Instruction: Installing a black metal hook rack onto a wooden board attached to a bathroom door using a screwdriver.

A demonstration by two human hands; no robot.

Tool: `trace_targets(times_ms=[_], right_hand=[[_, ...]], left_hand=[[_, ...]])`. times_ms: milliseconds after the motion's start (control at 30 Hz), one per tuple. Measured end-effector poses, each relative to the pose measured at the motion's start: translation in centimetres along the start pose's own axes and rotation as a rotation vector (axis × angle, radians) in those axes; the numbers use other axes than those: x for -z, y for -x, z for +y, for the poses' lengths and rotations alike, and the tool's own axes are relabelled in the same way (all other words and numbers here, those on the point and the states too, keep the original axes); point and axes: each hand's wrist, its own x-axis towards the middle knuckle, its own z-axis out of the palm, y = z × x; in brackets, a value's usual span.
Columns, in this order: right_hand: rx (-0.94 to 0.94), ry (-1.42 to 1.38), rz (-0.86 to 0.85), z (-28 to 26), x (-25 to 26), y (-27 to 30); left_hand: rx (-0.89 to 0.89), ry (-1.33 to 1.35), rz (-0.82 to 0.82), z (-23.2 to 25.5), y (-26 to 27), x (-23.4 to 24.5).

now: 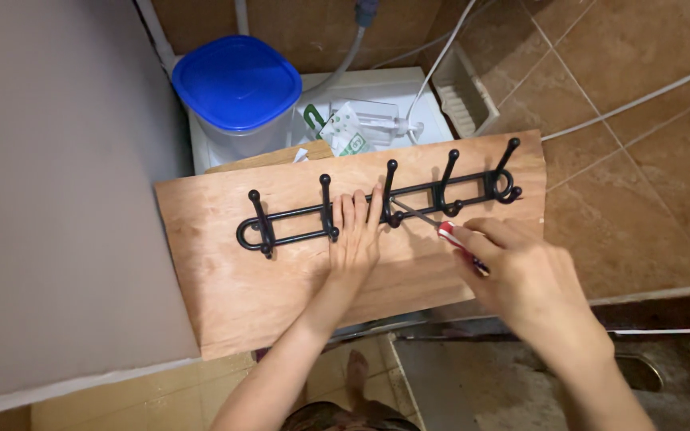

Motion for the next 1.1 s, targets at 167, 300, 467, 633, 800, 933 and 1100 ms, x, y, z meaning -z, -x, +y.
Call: trace_targets(times_ms=[167,300,467,633,800,933,1100], right_hand=[[-0.037,0.136,-0.262,-1.5,-0.2,-1.6],[0.059,0.102,-0.161,-1.6,0.4,-1.8],[0.253,-0.101,0.062,-0.5,0.1,-1.8],[0.144,-0.163,-0.026,0.8,1.1,-1.7],[0.138,-0.159,-0.235,1.6,2.2,-2.5],[0.125,-0.098,-0.114,1.3,1.8,-2.9],[-0.042,0.114,-0.16,1.4,0.5,-2.5]], left_hand=[[-0.033,-0.038,-0.018,-0.1,-0.1,1.2],[-0.159,-0.122,0.042,0.1,-0.2,3.4],[-0.05,-0.077,-0.06,-0.2,-0.4,0.7],[-0.058,-0.039,-0.066,-0.5,-0.2,-0.3],[-0.063,-0.079,-0.056,-0.4,-0.4,0.3],[-0.094,-0.161,-0.058,-0.3,-0.5,1.0],[-0.11,-0.202,-0.024,-0.3,-0.5,0.9]])
